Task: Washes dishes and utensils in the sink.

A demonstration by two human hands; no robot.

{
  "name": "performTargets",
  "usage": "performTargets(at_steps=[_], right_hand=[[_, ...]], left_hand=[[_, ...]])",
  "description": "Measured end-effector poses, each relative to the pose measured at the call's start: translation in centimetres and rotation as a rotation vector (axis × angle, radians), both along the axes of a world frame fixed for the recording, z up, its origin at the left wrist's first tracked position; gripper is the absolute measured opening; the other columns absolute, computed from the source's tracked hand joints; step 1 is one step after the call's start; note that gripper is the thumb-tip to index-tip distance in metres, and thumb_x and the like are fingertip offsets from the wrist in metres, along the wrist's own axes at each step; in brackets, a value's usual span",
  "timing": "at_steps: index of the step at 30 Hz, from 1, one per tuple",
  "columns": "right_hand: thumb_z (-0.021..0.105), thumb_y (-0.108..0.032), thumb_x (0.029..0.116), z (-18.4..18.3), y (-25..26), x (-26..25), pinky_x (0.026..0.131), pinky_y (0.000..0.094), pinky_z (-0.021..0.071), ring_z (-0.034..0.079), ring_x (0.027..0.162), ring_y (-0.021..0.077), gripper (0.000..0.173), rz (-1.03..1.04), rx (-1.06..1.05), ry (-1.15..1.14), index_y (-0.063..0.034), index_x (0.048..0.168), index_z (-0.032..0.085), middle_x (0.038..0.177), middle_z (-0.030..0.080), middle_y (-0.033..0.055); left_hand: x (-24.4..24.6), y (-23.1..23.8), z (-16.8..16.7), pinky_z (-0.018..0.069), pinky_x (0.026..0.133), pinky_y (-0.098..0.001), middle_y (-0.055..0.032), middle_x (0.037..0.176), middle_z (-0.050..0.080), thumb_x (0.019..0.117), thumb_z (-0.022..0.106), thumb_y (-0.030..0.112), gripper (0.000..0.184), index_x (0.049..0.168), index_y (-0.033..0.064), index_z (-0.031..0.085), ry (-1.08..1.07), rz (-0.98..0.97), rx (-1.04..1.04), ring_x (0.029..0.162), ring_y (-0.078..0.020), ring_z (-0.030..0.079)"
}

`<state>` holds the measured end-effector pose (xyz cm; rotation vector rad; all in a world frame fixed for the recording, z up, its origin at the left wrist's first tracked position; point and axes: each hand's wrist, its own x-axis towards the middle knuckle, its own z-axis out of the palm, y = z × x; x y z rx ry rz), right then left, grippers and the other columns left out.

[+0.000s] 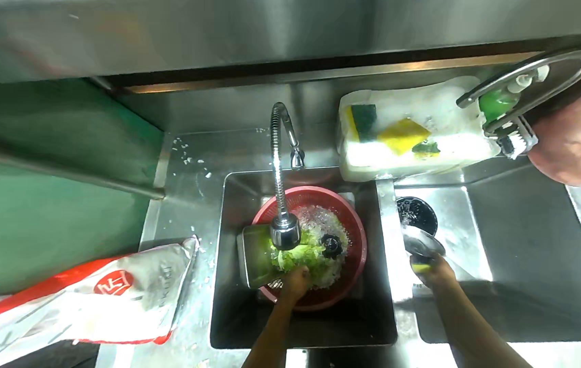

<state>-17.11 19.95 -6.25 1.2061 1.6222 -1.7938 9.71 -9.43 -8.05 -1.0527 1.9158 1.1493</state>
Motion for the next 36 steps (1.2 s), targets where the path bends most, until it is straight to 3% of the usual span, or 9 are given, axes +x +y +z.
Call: performTargets(at_steps=[4,8,11,14,21,28,30,33,36], right_hand=[[0.043,-0.024,0.1095,1.0,-0.9,0.1,0.083,0.0491,0.0545,0.065,0.096,0.0286,0.034,0.389,0.324,-0.041,0.0024,0.121,0.062,0.110,0.065,0.0196],[0.048,-0.023,0.1067,1.8,-1.0,0.3,0.060,0.0390,0.0568,0.066,0.069,0.0210,0.027,0.364,0.239,-0.031,-0.0007,0.115,0.061,0.087,0.067,0.0126],[0.048,-0.017,0.1065,1.4,1.2,0.8,0.061,0.0406,0.0590,0.068,0.072,0.0228,0.029,0.426,0.185,-0.010,-0.0006,0.130,0.053,0.092,0.068,0.0144],[0.050,-0.016,0.1062,0.3,3.9,1.8,0.060,0.0408,0.0585,0.067,0.069,0.0226,0.027,0.471,0.262,0.002,0.0007,0.127,0.055,0.089,0.068,0.0144],[0.051,-0.019,0.1054,-0.5,6.4,3.2,0.059,0.0433,0.0575,0.067,0.068,0.0258,0.025,0.530,0.331,-0.045,-0.0011,0.122,0.058,0.087,0.068,0.0161],[0.056,-0.015,0.1027,0.1,4.7,3.4,0.058,0.0386,0.0563,0.065,0.067,0.0208,0.026,0.604,0.312,-0.010,-0.0003,0.124,0.059,0.086,0.068,0.0129],[0.056,-0.016,0.1032,0.7,4.1,3.2,0.060,0.0388,0.0566,0.066,0.069,0.0207,0.027,0.614,0.324,-0.015,-0.0011,0.126,0.059,0.089,0.068,0.0128],[0.054,-0.016,0.1039,1.3,3.7,2.8,0.058,0.0390,0.0566,0.066,0.068,0.0217,0.029,0.611,0.307,-0.001,-0.0010,0.128,0.057,0.089,0.068,0.0139],[0.052,-0.017,0.1059,2.3,3.1,2.2,0.058,0.0412,0.0579,0.067,0.069,0.0243,0.031,0.576,0.294,0.035,-0.0024,0.134,0.053,0.092,0.068,0.0156]], left_hand=[[-4.9,1.8,-3.3,0.0446,0.112,-0.0513,-0.0211,0.137,0.062,0.1078,0.051,0.035,0.045,0.138,0.0020,0.060,-0.002,0.310,0.149,0.130,-0.0325,0.058],[-8.3,5.3,-6.9,0.0525,0.099,-0.0539,-0.0263,0.134,0.059,0.1035,0.062,0.029,0.047,0.138,-0.0026,0.056,0.006,0.966,0.297,0.120,-0.0372,0.061],[-10.8,7.1,-8.9,0.0527,0.089,-0.0553,-0.0248,0.130,0.060,0.1033,0.061,0.025,0.044,0.140,0.0011,0.053,0.067,1.356,0.331,0.111,-0.0362,0.061],[-11.6,7.6,-10.4,0.0524,0.092,-0.0570,-0.0233,0.134,0.059,0.1028,0.060,0.022,0.044,0.141,0.0016,0.052,0.139,1.557,0.381,0.117,-0.0361,0.060],[-12.5,7.1,-10.9,0.0522,0.094,-0.0582,-0.0230,0.136,0.057,0.1012,0.060,0.021,0.045,0.141,0.0020,0.050,0.131,1.664,0.384,0.119,-0.0367,0.059],[-12.3,5.4,-9.7,0.0502,0.059,-0.0427,-0.0123,0.088,0.055,0.0972,0.058,0.022,0.020,0.110,0.0073,0.055,0.132,1.763,0.567,0.071,-0.0244,0.055],[-13.0,4.9,-9.6,0.0515,0.067,-0.0432,-0.0126,0.098,0.059,0.0962,0.062,0.025,0.027,0.116,0.0074,0.057,0.132,1.696,0.532,0.080,-0.0243,0.058],[-13.5,4.4,-8.9,0.0466,0.100,-0.0509,-0.0193,0.144,0.052,0.1038,0.060,0.036,0.055,0.149,0.0078,0.044,0.226,1.619,0.507,0.124,-0.0318,0.054],[-12.5,4.7,-6.9,0.0477,0.105,-0.0459,-0.0188,0.146,0.054,0.1100,0.049,0.028,0.046,0.146,-0.0002,0.046,0.358,1.510,0.438,0.130,-0.0294,0.056]])
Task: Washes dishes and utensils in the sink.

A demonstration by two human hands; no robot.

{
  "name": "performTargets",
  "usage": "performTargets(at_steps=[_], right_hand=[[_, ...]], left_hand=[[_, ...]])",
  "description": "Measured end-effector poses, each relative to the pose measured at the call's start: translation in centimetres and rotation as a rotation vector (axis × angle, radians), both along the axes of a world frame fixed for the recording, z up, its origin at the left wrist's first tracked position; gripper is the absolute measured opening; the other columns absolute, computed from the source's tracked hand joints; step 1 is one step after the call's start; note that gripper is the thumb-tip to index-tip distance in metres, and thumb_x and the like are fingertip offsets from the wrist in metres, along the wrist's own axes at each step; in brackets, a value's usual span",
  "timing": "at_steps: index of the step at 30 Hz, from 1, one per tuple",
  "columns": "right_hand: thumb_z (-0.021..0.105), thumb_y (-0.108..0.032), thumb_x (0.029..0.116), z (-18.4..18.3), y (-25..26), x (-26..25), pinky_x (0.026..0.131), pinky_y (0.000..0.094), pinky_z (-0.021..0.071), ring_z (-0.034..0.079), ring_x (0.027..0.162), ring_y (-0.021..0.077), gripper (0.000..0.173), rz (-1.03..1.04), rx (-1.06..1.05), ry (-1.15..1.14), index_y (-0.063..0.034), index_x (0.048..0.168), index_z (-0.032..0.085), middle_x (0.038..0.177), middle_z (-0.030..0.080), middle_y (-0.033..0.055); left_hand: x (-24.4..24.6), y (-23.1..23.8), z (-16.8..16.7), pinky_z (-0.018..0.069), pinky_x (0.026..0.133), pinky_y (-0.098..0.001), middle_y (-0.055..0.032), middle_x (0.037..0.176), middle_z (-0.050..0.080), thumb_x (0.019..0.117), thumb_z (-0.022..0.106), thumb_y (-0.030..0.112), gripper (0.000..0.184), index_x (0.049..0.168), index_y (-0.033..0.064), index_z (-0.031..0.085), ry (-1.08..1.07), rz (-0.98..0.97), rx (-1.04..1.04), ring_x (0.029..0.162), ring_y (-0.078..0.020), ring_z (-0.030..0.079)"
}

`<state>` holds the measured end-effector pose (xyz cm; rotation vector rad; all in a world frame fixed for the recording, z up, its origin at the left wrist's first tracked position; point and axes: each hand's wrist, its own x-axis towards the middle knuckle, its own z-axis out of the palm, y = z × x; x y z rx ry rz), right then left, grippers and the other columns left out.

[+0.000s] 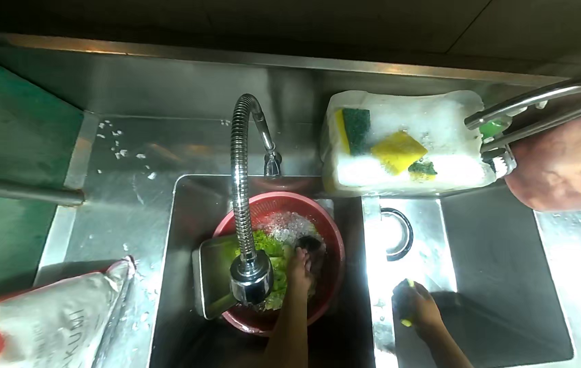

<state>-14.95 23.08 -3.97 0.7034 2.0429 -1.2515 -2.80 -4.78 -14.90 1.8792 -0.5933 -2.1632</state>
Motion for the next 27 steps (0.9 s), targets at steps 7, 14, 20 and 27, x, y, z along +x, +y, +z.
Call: performTargets(at_steps=[7,14,20,27], right_hand=[[0.054,-0.017,0.1043,3.5,-3.6,-0.9,0.064,0.0402,0.0613,0.071,0.079,0.0232,0.043,0.196,-0.036,0.195,-0.0062,0.146,0.048,0.107,0.068,0.0146],[0.059,-0.020,0.0996,7.0,-5.0,1.1,0.071,0.0332,0.0582,0.068,0.085,0.0142,0.046,0.425,0.006,0.239,-0.0076,0.143,0.054,0.111,0.069,0.0093],[0.060,-0.022,0.0954,9.4,-2.1,2.5,0.075,0.0314,0.0590,0.068,0.089,0.0116,0.049,0.577,0.042,0.255,-0.0085,0.142,0.054,0.114,0.068,0.0069],[0.054,-0.030,0.0951,12.0,-3.5,3.2,0.068,0.0323,0.0596,0.067,0.081,0.0124,0.048,0.357,0.005,0.451,-0.0011,0.132,0.051,0.103,0.066,0.0065]], left_hand=[[4.7,-0.4,2.7,0.0544,0.093,-0.0477,-0.0218,0.113,0.069,0.1037,0.062,0.023,0.034,0.123,-0.0043,0.064,-0.336,-0.524,-0.362,0.103,-0.0305,0.068],[0.3,-3.4,-1.0,0.0474,0.108,-0.0561,-0.0189,0.137,0.062,0.0993,0.065,0.026,0.043,0.137,0.0072,0.061,-0.471,-1.018,-0.484,0.128,-0.0348,0.060],[-2.4,-2.5,-0.2,0.0524,0.100,-0.0587,-0.0175,0.136,0.063,0.1006,0.055,0.017,0.040,0.140,0.0100,0.059,-0.572,-1.484,-0.614,0.124,-0.0372,0.062],[2.2,-6.4,6.4,0.0512,0.104,-0.0527,-0.0245,0.139,0.058,0.1045,0.053,0.011,0.049,0.150,0.0003,0.039,-0.317,-0.993,-0.568,0.124,-0.0362,0.062]])
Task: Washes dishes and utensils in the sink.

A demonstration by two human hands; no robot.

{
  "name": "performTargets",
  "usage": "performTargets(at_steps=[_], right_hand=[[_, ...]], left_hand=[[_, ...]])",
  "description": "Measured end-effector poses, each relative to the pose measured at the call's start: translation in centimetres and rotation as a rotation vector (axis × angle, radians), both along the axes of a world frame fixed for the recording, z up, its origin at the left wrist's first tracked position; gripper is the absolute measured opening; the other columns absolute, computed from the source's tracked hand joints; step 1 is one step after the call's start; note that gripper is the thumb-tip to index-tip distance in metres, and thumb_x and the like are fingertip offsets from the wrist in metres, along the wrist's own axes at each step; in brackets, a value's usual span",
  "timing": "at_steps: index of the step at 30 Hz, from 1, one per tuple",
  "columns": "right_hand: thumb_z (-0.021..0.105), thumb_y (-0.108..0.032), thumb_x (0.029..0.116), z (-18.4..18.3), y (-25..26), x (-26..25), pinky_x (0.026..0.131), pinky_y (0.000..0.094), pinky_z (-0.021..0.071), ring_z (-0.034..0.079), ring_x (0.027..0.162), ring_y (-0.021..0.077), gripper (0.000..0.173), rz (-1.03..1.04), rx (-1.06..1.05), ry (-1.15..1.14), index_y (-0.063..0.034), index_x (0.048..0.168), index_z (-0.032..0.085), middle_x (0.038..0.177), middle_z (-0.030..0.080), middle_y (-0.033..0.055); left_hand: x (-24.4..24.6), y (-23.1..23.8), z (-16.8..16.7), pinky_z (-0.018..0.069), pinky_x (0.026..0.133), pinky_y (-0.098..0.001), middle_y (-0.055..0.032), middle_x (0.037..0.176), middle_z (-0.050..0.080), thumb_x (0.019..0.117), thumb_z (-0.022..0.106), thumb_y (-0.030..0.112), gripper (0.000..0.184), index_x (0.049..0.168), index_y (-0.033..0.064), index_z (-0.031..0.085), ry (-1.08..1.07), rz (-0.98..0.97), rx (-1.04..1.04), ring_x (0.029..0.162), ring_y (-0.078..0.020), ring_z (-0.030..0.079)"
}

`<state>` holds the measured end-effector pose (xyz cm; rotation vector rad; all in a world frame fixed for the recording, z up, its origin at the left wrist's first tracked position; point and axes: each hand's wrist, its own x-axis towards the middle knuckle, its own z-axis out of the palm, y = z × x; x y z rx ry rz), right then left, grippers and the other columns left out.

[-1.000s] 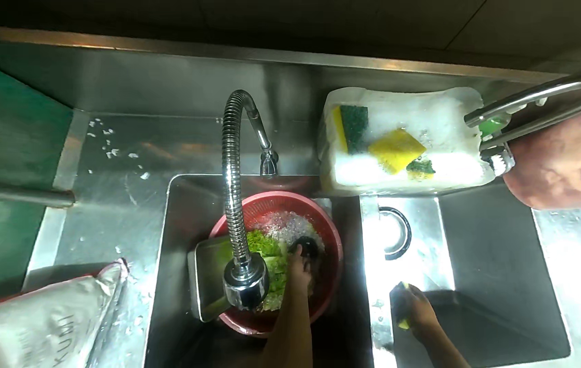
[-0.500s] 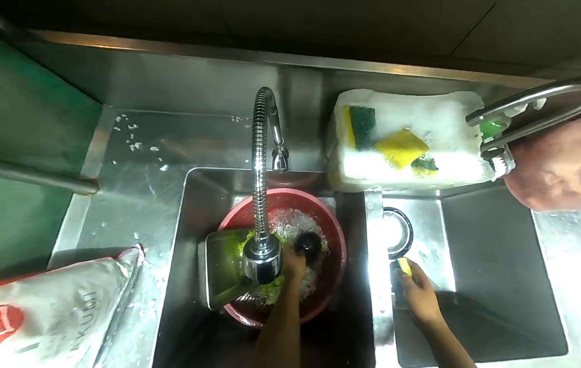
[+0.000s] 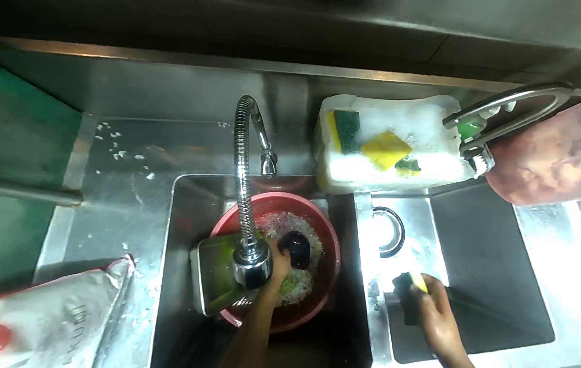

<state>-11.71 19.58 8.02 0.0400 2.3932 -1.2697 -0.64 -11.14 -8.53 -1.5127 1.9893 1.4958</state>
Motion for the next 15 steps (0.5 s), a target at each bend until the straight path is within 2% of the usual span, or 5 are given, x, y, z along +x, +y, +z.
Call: performTargets(at_steps=[3,4,7,11,15], right_hand=[[0.048,-0.028,0.0977,1.9,-4.7,0.4,0.061,0.0272,0.0584,0.066,0.074,0.0077,0.043,0.066,-0.141,0.072,-0.0004,0.130,0.049,0.097,0.066,0.0026],[0.051,-0.028,0.0978,2.3,-6.7,0.7,0.058,0.0285,0.0570,0.064,0.071,0.0093,0.044,0.130,-0.172,0.107,0.0004,0.131,0.049,0.098,0.066,0.0047],[0.060,-0.030,0.1007,3.0,-12.6,2.2,0.080,0.0379,0.0602,0.066,0.094,0.0194,0.044,0.420,-0.134,0.261,0.0014,0.130,0.051,0.118,0.061,0.0162],[0.056,-0.033,0.1029,2.9,-17.3,5.8,0.106,0.0453,0.0513,0.059,0.124,0.0327,0.042,0.657,-0.027,0.285,-0.0004,0.129,0.062,0.130,0.060,0.0214],[0.052,-0.017,0.1040,5.8,-15.9,5.0,0.117,0.0445,0.0410,0.054,0.134,0.0309,0.032,1.137,-0.103,0.135,0.0029,0.125,0.065,0.134,0.063,0.0202]], left_hand=[[3.0,0.8,3.6,0.0603,0.085,-0.0535,-0.0209,0.139,0.058,0.1035,0.056,0.011,0.055,0.155,0.0140,0.039,0.307,0.457,0.273,0.114,-0.0352,0.066],[3.4,1.4,5.3,0.0595,0.086,-0.0533,-0.0188,0.139,0.059,0.1037,0.057,0.016,0.053,0.155,0.0155,0.042,0.380,0.547,0.345,0.116,-0.0335,0.065],[3.6,3.9,10.3,0.0546,0.101,-0.0487,-0.0163,0.140,0.060,0.1084,0.045,0.034,0.050,0.151,0.0070,0.044,0.592,0.600,0.482,0.124,-0.0261,0.061],[2.2,6.6,15.9,0.0575,0.097,-0.0425,-0.0138,0.121,0.068,0.0998,0.038,0.069,0.080,0.141,0.0014,0.048,0.848,0.625,0.611,0.112,-0.0205,0.067],[2.4,5.2,18.8,0.0622,0.078,-0.0376,-0.0107,0.099,0.072,0.1079,0.010,0.057,0.074,0.126,0.0032,0.058,0.825,0.680,0.613,0.090,-0.0176,0.072]])
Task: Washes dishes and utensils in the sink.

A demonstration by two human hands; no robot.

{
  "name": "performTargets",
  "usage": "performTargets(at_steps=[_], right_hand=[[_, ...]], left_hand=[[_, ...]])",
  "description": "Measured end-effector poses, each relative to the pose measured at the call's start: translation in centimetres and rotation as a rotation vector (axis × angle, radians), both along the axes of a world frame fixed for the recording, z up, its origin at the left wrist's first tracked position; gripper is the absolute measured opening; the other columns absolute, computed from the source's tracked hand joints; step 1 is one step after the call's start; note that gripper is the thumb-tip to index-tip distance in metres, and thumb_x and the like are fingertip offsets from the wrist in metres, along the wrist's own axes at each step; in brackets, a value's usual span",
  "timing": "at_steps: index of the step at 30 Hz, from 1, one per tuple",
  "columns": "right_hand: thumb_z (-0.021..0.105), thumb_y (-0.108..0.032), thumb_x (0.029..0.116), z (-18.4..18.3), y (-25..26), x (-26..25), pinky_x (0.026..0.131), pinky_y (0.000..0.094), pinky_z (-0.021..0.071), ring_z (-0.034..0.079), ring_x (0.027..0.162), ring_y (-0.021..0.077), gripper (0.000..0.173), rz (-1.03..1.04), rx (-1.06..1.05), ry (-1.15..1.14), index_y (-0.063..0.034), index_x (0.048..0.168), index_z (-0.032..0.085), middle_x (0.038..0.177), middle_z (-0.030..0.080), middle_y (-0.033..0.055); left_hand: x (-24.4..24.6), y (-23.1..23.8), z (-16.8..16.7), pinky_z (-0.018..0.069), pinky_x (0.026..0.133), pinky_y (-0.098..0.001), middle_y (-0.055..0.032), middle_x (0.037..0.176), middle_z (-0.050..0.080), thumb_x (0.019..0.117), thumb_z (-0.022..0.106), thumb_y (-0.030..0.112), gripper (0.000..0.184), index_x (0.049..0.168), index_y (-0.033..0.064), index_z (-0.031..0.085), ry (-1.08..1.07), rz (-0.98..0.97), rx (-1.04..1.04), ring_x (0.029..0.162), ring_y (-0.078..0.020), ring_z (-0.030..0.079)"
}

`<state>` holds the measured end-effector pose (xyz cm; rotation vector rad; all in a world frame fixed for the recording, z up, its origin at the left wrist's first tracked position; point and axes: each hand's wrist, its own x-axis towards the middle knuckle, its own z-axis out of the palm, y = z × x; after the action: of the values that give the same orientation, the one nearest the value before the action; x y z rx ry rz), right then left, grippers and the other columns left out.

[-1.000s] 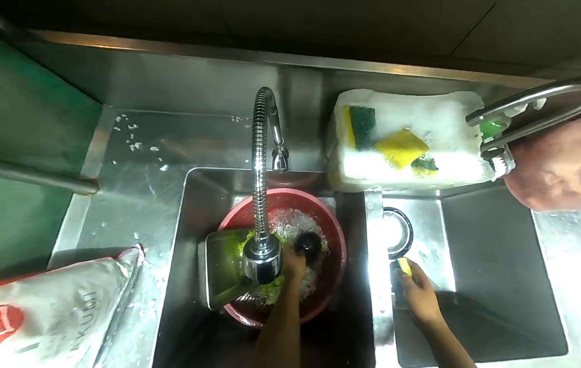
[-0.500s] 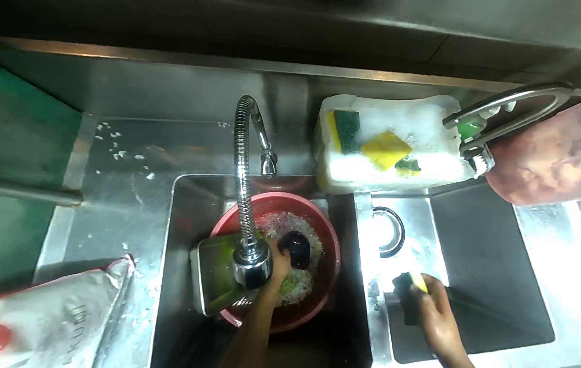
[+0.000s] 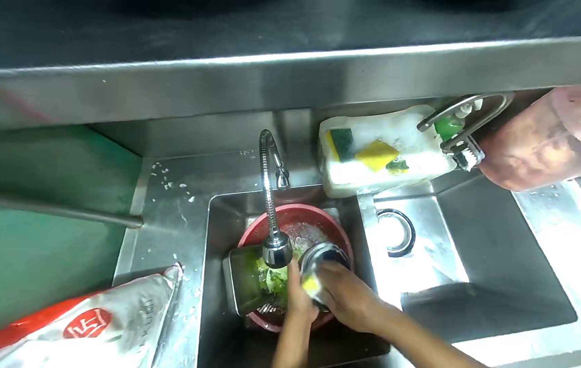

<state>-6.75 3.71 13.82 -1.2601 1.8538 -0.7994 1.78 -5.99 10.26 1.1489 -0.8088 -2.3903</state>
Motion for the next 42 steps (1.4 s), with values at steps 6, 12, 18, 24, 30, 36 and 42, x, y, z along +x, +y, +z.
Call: performTargets(at_steps=[6,12,18,24,30,36,42], right_hand=[[0.060,-0.010,0.0983,0.4,1.5,-1.2,0.094,0.0452,0.0565,0.066,0.111,0.0260,0.013,0.001,-0.307,0.659,-0.0138,0.100,0.072,0.113,0.071,0.0059],[0.052,-0.018,0.0979,0.6,2.9,0.7,0.111,0.0490,0.0448,0.055,0.129,0.0355,0.037,-0.265,0.229,0.241,0.0007,0.127,0.065,0.132,0.062,0.0205],[0.054,-0.011,0.0971,1.3,3.7,1.9,0.114,0.0401,0.0438,0.055,0.131,0.0261,0.043,-0.500,-0.161,-0.118,0.0060,0.136,0.056,0.136,0.059,0.0216],[0.061,-0.010,0.0940,0.4,5.2,-0.5,0.096,0.0480,0.0559,0.065,0.113,0.0312,0.017,-0.347,-0.143,0.635,-0.0099,0.107,0.073,0.114,0.069,0.0120],[0.055,-0.008,0.0982,1.9,5.9,-0.5,0.106,0.0496,0.0492,0.060,0.124,0.0319,0.025,-0.039,-0.054,0.415,-0.0067,0.120,0.067,0.126,0.068,0.0117],[0.060,-0.017,0.0975,-0.2,7.2,0.2,0.107,0.0488,0.0495,0.056,0.128,0.0381,0.032,-0.606,-0.246,0.375,0.0006,0.124,0.064,0.133,0.059,0.0237],[0.055,-0.025,0.0999,0.0,6.4,2.1,0.107,0.0447,0.0460,0.056,0.123,0.0296,0.025,-0.561,-0.482,0.444,-0.0103,0.117,0.066,0.124,0.061,0.0164]], left_hand=[[0.9,1.1,1.5,0.0614,0.087,-0.0419,-0.0139,0.108,0.072,0.1057,0.041,0.049,0.052,0.126,0.0049,0.060,0.221,-0.213,0.165,0.099,-0.0216,0.072],[-0.9,1.5,0.6,0.0560,0.094,-0.0418,-0.0161,0.131,0.065,0.0862,0.061,0.012,0.052,0.138,0.0044,0.060,0.078,-0.284,-0.311,0.115,-0.0253,0.064],[-1.9,2.9,2.3,0.0568,0.094,-0.0364,-0.0122,0.129,0.066,0.0962,0.061,0.038,0.053,0.138,0.0057,0.060,0.106,-0.250,-0.347,0.113,-0.0192,0.065],[-1.6,3.1,3.2,0.0598,0.086,-0.0458,-0.0206,0.122,0.066,0.0860,0.059,0.010,0.058,0.143,0.0035,0.051,0.117,-0.218,-0.129,0.103,-0.0278,0.068],[-1.5,1.5,2.8,0.0566,0.095,-0.0424,-0.0164,0.127,0.067,0.0996,0.057,0.035,0.047,0.135,0.0037,0.061,0.131,-0.257,-0.266,0.113,-0.0243,0.066],[-3.1,3.2,2.6,0.0575,0.090,-0.0534,-0.0221,0.127,0.063,0.1035,0.045,0.010,0.043,0.147,0.0081,0.044,0.062,0.015,0.022,0.109,-0.0330,0.066],[-3.9,7.2,5.3,0.0589,0.069,-0.0304,-0.0069,0.085,0.068,0.1108,0.036,0.026,0.031,0.109,0.0066,0.061,-0.039,-0.002,0.228,0.077,-0.0137,0.068]])
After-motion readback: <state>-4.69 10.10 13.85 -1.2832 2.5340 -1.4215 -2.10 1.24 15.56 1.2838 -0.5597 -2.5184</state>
